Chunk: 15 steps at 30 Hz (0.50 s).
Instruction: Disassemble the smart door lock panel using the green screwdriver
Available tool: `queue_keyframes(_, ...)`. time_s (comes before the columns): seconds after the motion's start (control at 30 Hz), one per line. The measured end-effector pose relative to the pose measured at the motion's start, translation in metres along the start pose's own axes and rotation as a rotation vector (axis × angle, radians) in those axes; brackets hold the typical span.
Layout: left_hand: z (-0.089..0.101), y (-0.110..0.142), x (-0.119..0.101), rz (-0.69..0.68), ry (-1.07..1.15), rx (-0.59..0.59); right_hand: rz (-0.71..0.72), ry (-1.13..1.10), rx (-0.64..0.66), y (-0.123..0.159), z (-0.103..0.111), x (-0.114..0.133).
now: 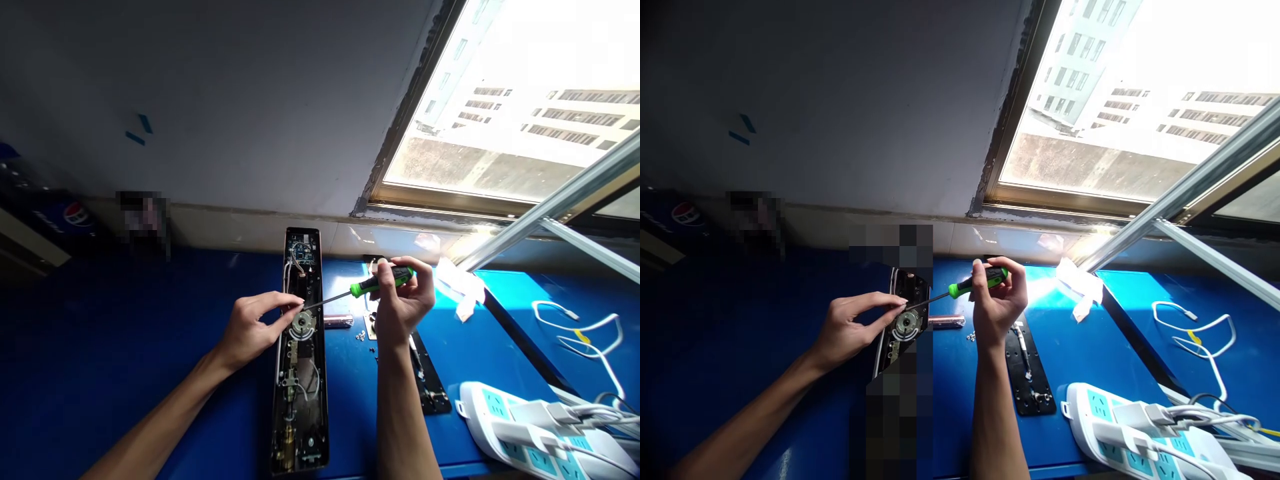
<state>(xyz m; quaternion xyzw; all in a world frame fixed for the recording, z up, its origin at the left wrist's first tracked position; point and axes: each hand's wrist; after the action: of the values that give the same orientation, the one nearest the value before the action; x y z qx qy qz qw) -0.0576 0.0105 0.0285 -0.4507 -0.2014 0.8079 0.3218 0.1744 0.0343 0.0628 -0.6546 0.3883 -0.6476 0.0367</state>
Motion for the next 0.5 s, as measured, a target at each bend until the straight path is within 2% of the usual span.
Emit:
queue_keyframes(0.13, 0.006, 0.001, 0.001, 0.005, -0.04, 0.002, -0.043, -0.01, -0.054, 0.0, -0.001, -0.002)
queue_keyframes(0.3, 0.003, 0.007, 0.001, -0.004, -0.078, 0.024, -0.094, -0.077, -0.092, 0.003, 0.001, -0.007)
queue_keyframes(0.5, 0.0, 0.009, 0.0, -0.054, -0.125, 0.039, -0.1, -0.075, -0.078, 0.005, 0.002, -0.01)
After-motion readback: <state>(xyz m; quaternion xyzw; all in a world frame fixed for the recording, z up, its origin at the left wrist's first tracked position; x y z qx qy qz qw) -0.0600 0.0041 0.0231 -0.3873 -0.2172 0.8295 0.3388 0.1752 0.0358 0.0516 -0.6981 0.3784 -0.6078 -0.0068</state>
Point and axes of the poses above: each hand's wrist, its own y-axis away from the middle knuckle, its own z-axis out of the back of the hand, x = y × z, and after that the axes turned 6 degrees about x, right-handed
